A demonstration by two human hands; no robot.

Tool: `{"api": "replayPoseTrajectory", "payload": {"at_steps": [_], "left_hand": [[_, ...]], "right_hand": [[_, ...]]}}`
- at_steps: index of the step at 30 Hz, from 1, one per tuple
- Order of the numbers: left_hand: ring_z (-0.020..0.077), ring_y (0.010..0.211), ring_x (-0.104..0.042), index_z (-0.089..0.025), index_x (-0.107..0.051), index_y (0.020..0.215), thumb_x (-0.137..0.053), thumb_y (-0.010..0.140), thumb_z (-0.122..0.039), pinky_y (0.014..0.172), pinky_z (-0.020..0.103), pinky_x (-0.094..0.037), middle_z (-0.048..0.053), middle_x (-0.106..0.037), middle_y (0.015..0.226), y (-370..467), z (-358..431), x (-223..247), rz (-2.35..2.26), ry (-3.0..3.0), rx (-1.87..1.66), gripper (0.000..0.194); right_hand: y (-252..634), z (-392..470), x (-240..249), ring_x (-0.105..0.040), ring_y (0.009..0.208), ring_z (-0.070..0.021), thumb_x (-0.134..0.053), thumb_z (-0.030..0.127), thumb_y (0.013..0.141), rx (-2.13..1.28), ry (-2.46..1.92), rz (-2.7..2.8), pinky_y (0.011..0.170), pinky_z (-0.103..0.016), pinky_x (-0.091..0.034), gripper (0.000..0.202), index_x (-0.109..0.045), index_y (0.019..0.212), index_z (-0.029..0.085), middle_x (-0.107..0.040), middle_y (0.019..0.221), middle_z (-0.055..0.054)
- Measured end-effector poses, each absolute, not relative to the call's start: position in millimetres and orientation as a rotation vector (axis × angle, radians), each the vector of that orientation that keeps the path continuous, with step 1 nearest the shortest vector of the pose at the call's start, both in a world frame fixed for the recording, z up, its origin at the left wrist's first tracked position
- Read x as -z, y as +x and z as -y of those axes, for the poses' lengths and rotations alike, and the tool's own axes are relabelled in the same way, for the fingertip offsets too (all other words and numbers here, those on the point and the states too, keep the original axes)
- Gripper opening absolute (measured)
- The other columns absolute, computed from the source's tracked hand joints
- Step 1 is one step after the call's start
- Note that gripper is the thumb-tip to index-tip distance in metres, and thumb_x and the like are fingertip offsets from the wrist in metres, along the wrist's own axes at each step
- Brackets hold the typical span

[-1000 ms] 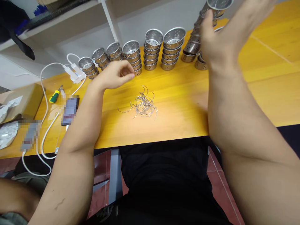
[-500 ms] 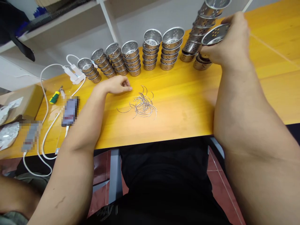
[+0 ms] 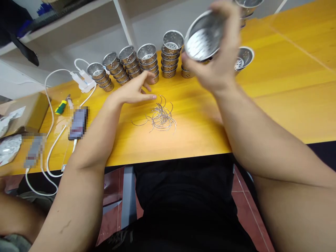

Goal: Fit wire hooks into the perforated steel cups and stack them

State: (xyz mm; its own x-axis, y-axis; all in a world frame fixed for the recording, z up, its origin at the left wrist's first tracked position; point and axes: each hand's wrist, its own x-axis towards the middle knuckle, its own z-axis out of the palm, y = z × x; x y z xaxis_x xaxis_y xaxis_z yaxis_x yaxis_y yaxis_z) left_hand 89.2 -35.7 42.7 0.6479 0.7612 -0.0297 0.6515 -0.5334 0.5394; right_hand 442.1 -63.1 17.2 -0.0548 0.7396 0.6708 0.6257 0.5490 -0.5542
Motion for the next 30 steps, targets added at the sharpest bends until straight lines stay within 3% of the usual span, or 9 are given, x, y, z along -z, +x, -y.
{"api": "replayPoseTrajectory", "payload": {"at_steps": [1,3,7,10,15,18,22,26,30], "left_hand": [[0.0368,0.160,-0.084,-0.027,-0.057,0.184,-0.099,0.098,-0.044,0.127,0.047,-0.072,0.020,-0.064,0.197,93.6,38.8,-41.7,-1.050,2.338,-0.371,0.097],[0.0373,0.173,-0.078,-0.031,-0.047,0.191,-0.099,0.099,-0.040,0.134,0.047,-0.071,0.017,-0.050,0.208,103.8,45.8,-40.4,-0.953,2.314,-0.492,0.106],[0.0335,0.186,-0.068,-0.033,-0.048,0.191,-0.090,0.098,-0.025,0.153,0.044,-0.058,0.008,-0.064,0.199,121.8,54.7,-35.6,-0.907,2.388,-0.589,0.102],[0.0334,0.189,-0.065,-0.034,-0.048,0.193,-0.087,0.102,-0.027,0.156,0.047,-0.055,0.007,-0.069,0.195,126.1,55.1,-28.5,-1.031,2.406,-0.537,0.099],[0.0346,0.183,-0.069,-0.027,-0.054,0.186,-0.090,0.106,-0.043,0.155,0.050,-0.056,0.014,-0.070,0.192,111.2,40.8,-5.5,-1.054,2.383,-0.541,0.089],[0.0362,0.181,-0.070,-0.028,-0.054,0.180,-0.095,0.106,-0.071,0.155,0.051,-0.057,0.017,-0.070,0.189,95.3,13.8,19.7,-1.035,2.369,-0.665,0.095],[0.0428,0.171,-0.075,-0.033,-0.053,0.173,-0.098,0.088,-0.105,0.149,0.062,-0.062,0.015,-0.073,0.178,81.0,-25.6,41.7,-0.807,2.384,-0.886,0.121],[0.0434,0.165,-0.079,-0.035,-0.056,0.172,-0.095,0.083,-0.115,0.145,0.063,-0.064,0.013,-0.074,0.174,82.6,-31.8,37.0,-0.744,2.362,-0.957,0.125],[0.0423,0.160,-0.081,-0.033,-0.065,0.164,-0.102,0.080,-0.110,0.141,0.064,-0.067,0.012,-0.080,0.166,84.2,-14.1,44.1,-0.727,2.306,-0.888,0.119]], "right_hand": [[418.3,75.2,-17.5,-0.051,0.182,-0.0524,-0.074,0.101,0.106,-0.079,-1.043,1.738,0.161,-0.068,-0.039,0.106,-0.052,0.180,0.028,-0.059,0.185,-0.025],[381.2,92.5,-13.2,-0.064,0.172,-0.0480,-0.077,0.094,0.111,-0.220,-1.011,1.834,0.152,-0.065,-0.053,0.092,-0.057,0.177,0.034,-0.068,0.180,-0.021],[351.6,99.1,3.7,-0.057,0.178,-0.0586,-0.078,0.097,0.108,-0.364,-1.060,1.924,0.150,-0.081,-0.049,0.106,-0.049,0.194,0.042,-0.068,0.184,-0.019],[351.3,94.3,9.5,-0.052,0.183,-0.0609,-0.077,0.097,0.110,-0.378,-1.110,1.929,0.149,-0.086,-0.047,0.111,-0.041,0.202,0.046,-0.071,0.181,-0.019],[365.3,89.9,-0.1,-0.049,0.184,-0.0581,-0.069,0.116,0.102,-0.358,-1.174,1.902,0.152,-0.083,-0.041,0.123,-0.037,0.205,0.055,-0.076,0.183,-0.008],[382.7,84.6,-1.9,-0.049,0.185,-0.0534,-0.052,0.120,0.105,-0.404,-1.260,1.923,0.155,-0.081,-0.039,0.115,-0.040,0.202,0.061,-0.076,0.187,0.000],[406.3,71.2,11.1,-0.059,0.175,-0.0575,-0.070,0.119,0.100,-0.516,-1.337,1.990,0.154,-0.080,-0.044,0.115,-0.066,0.188,0.045,-0.072,0.191,-0.011],[417.6,55.7,30.0,-0.069,0.166,-0.0613,-0.093,0.088,0.102,-0.508,-1.380,2.037,0.148,-0.081,-0.052,0.099,-0.080,0.171,0.019,-0.078,0.176,-0.027],[420.4,42.1,49.5,-0.070,0.166,-0.0613,-0.101,0.082,0.099,-0.497,-1.384,2.087,0.147,-0.085,-0.054,0.094,-0.080,0.172,0.027,-0.079,0.176,-0.023]]}}
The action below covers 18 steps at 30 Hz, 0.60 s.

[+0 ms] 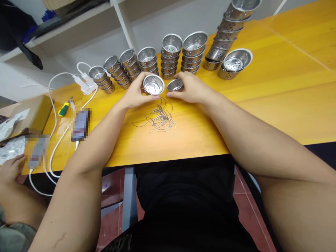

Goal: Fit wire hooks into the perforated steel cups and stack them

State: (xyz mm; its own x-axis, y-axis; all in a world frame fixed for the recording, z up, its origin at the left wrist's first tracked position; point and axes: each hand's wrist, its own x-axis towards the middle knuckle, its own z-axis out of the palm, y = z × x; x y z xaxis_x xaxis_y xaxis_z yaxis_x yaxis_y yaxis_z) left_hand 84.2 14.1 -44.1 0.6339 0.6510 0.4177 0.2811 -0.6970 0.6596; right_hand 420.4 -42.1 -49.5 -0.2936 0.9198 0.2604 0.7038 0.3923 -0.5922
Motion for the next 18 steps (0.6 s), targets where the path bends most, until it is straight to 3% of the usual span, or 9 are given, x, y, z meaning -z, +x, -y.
{"api": "replayPoseTrajectory", "payload": {"at_steps": [6,8,13,15,18], "left_hand": [[0.0407,0.169,-0.076,-0.032,-0.056,0.173,-0.093,0.095,-0.095,0.150,0.064,-0.061,0.017,-0.075,0.177,63.7,-5.1,97.7,-0.691,2.240,-1.053,0.107],[0.0389,0.164,-0.079,-0.036,-0.045,0.177,-0.090,0.094,-0.100,0.143,0.063,-0.067,0.016,-0.073,0.178,58.4,-8.6,110.0,-0.667,2.145,-1.097,0.114],[0.0364,0.138,-0.089,-0.033,-0.058,0.157,-0.096,0.086,-0.100,0.123,0.065,-0.079,0.013,-0.084,0.152,58.7,-4.0,107.3,-0.753,1.867,-1.053,0.105],[0.0354,0.132,-0.089,-0.033,-0.062,0.155,-0.094,0.087,-0.097,0.115,0.065,-0.082,0.013,-0.085,0.149,62.1,1.6,102.8,-0.737,1.758,-1.024,0.099],[0.0365,0.137,-0.088,-0.034,-0.061,0.159,-0.097,0.088,-0.093,0.114,0.066,-0.083,0.013,-0.083,0.154,67.7,3.6,103.9,-0.630,1.745,-1.025,0.099]], "right_hand": [[420.7,34.9,63.5,-0.065,0.170,-0.0570,-0.101,0.074,0.108,-0.487,-1.433,2.096,0.152,-0.076,-0.048,0.093,-0.073,0.180,0.023,-0.073,0.182,-0.027],[420.8,37.5,59.2,-0.064,0.171,-0.0549,-0.101,0.069,0.109,-0.498,-1.450,2.125,0.152,-0.071,-0.048,0.094,-0.070,0.182,0.019,-0.071,0.184,-0.028],[420.9,51.6,39.2,-0.061,0.174,-0.0602,-0.101,0.061,0.111,-0.502,-1.493,2.189,0.149,-0.072,-0.048,0.102,-0.063,0.187,0.005,-0.067,0.182,-0.038],[416.8,60.8,29.8,-0.062,0.172,-0.0595,-0.096,0.064,0.116,-0.456,-1.392,2.138,0.148,-0.076,-0.049,0.091,-0.068,0.186,0.015,-0.069,0.181,-0.032],[398.9,77.5,17.1,-0.066,0.164,-0.0539,-0.076,0.068,0.126,-0.373,-1.137,2.029,0.140,-0.079,-0.057,0.060,-0.075,0.180,0.043,-0.080,0.174,-0.016]]}}
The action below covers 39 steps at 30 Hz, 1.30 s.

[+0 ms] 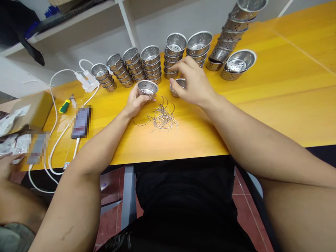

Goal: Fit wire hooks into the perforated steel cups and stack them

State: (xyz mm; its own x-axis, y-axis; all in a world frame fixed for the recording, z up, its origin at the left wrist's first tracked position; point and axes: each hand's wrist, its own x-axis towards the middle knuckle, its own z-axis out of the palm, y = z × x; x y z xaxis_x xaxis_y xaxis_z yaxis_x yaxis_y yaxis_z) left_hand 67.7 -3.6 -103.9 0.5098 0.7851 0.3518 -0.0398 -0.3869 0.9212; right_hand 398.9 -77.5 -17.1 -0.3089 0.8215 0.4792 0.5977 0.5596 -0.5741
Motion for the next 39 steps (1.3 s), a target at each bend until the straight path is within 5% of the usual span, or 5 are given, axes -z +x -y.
{"api": "replayPoseTrajectory", "payload": {"at_steps": [4,11,16,21,39], "left_hand": [[0.0355,0.145,-0.085,-0.036,-0.057,0.166,-0.101,0.089,-0.095,0.128,0.066,-0.076,0.011,-0.079,0.161,73.3,-7.3,114.9,-0.510,1.960,-1.106,0.107],[0.0325,0.139,-0.085,-0.033,-0.056,0.168,-0.093,0.095,-0.105,0.135,0.062,-0.069,0.008,-0.076,0.154,78.4,-14.2,119.6,-0.541,2.221,-1.173,0.108],[0.0339,0.143,-0.086,-0.032,-0.055,0.168,-0.086,0.103,-0.103,0.131,0.060,-0.072,0.009,-0.077,0.156,83.0,-2.8,111.2,-0.562,2.290,-1.147,0.101],[0.0411,0.159,-0.082,-0.033,-0.055,0.172,-0.093,0.101,-0.093,0.143,0.065,-0.067,0.013,-0.075,0.167,82.5,13.0,93.7,-0.781,2.287,-1.038,0.100],[0.0476,0.169,-0.072,-0.035,-0.060,0.170,-0.090,0.093,-0.106,0.151,0.069,-0.056,0.014,-0.073,0.167,75.7,9.3,85.6,-0.832,2.362,-1.005,0.109]], "right_hand": [[362.7,92.8,15.3,-0.081,0.141,-0.0472,-0.063,0.058,0.130,-0.390,-0.818,2.152,0.118,-0.071,-0.069,0.049,-0.084,0.172,0.043,-0.082,0.169,-0.014],[349.3,85.5,34.5,-0.083,0.129,-0.0407,-0.066,0.033,0.122,-0.384,-0.681,2.304,0.116,-0.060,-0.070,0.028,-0.089,0.138,0.029,-0.084,0.144,-0.015],[357.4,83.8,31.2,-0.078,0.118,-0.0402,-0.079,0.059,0.124,-0.441,-0.807,2.212,0.109,-0.062,-0.070,0.029,-0.086,0.130,0.031,-0.077,0.147,-0.018],[358.7,93.8,15.9,-0.074,0.145,-0.0517,-0.079,0.084,0.121,-0.531,-1.037,2.240,0.128,-0.074,-0.065,0.057,-0.086,0.152,0.037,-0.073,0.165,-0.020],[360.2,88.1,21.5,-0.067,0.157,-0.0573,-0.070,0.110,0.108,-0.567,-0.998,2.194,0.134,-0.091,-0.051,0.081,-0.084,0.168,0.057,-0.086,0.164,-0.008]]}}
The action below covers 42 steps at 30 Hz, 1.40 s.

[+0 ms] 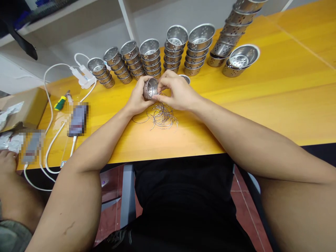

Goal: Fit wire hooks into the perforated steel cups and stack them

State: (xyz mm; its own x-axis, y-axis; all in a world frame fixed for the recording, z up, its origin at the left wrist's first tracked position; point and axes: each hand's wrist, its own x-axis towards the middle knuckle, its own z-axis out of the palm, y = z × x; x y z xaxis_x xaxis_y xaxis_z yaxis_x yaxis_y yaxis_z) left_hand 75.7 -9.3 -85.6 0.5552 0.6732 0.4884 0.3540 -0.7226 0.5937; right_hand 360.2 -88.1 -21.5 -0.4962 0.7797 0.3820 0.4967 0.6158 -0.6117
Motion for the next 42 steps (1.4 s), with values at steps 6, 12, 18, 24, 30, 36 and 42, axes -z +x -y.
{"api": "replayPoseTrajectory", "payload": {"at_steps": [6,12,18,24,30,36,42], "left_hand": [[0.0473,0.167,-0.072,-0.035,-0.062,0.167,-0.092,0.087,-0.112,0.152,0.070,-0.054,0.014,-0.072,0.166,74.8,5.7,82.3,-0.898,2.318,-1.052,0.115],[0.0505,0.175,-0.062,-0.035,-0.070,0.153,-0.112,0.074,-0.101,0.161,0.075,-0.041,0.015,-0.070,0.165,54.6,-16.4,91.5,-1.114,2.214,-1.234,0.111],[0.0456,0.168,-0.070,-0.033,-0.063,0.157,-0.118,0.079,-0.083,0.155,0.074,-0.047,0.016,-0.077,0.167,29.9,-38.9,107.8,-1.343,2.076,-1.171,0.108],[0.0446,0.160,-0.074,-0.033,-0.066,0.152,-0.124,0.071,-0.071,0.153,0.076,-0.046,0.014,-0.082,0.163,26.5,-42.8,113.7,-1.375,2.012,-1.113,0.107],[0.0567,0.175,-0.061,-0.031,-0.074,0.147,-0.127,0.065,-0.070,0.160,0.084,-0.029,0.017,-0.084,0.161,23.1,-48.0,118.3,-1.394,2.023,-1.074,0.105],[0.0567,0.184,-0.055,-0.034,-0.061,0.171,-0.125,0.064,-0.079,0.162,0.084,-0.027,0.021,-0.073,0.179,25.5,-48.7,121.1,-1.349,2.050,-1.116,0.133],[0.0511,0.184,-0.055,-0.039,-0.063,0.168,-0.107,0.079,-0.099,0.165,0.079,-0.030,0.017,-0.072,0.181,37.1,-29.4,95.8,-1.258,2.064,-1.275,0.117]], "right_hand": [[362.9,81.8,19.8,-0.069,0.154,-0.0580,-0.068,0.118,0.101,-0.567,-1.112,2.047,0.131,-0.086,-0.058,0.092,-0.089,0.157,0.049,-0.086,0.162,-0.015],[381.6,78.0,11.1,-0.071,0.149,-0.0519,-0.070,0.121,0.098,-0.580,-1.046,2.064,0.134,-0.077,-0.060,0.082,-0.095,0.127,0.048,-0.085,0.161,-0.013],[379.7,91.3,9.1,-0.081,0.139,-0.0499,-0.085,0.097,0.107,-0.649,-0.871,2.353,0.133,-0.074,-0.062,0.061,-0.091,0.111,0.037,-0.086,0.150,-0.015],[378.5,84.1,24.8,-0.084,0.133,-0.0454,-0.088,0.081,0.109,-0.670,-0.724,2.492,0.126,-0.068,-0.065,0.046,-0.094,0.109,0.036,-0.090,0.145,-0.012],[378.3,82.2,25.3,-0.086,0.132,-0.0457,-0.088,0.083,0.106,-0.694,-0.730,2.550,0.128,-0.070,-0.064,0.044,-0.096,0.113,0.040,-0.094,0.136,-0.007],[391.1,88.1,1.5,-0.076,0.150,-0.0508,-0.077,0.071,0.119,-0.503,-1.165,2.256,0.140,-0.071,-0.057,0.046,-0.094,0.146,0.037,-0.086,0.159,-0.016],[419.8,68.0,3.7,-0.072,0.153,-0.0576,-0.071,0.042,0.112,-0.307,-1.435,2.392,0.142,-0.071,-0.054,0.058,-0.089,0.155,0.008,-0.080,0.152,-0.036]]}}
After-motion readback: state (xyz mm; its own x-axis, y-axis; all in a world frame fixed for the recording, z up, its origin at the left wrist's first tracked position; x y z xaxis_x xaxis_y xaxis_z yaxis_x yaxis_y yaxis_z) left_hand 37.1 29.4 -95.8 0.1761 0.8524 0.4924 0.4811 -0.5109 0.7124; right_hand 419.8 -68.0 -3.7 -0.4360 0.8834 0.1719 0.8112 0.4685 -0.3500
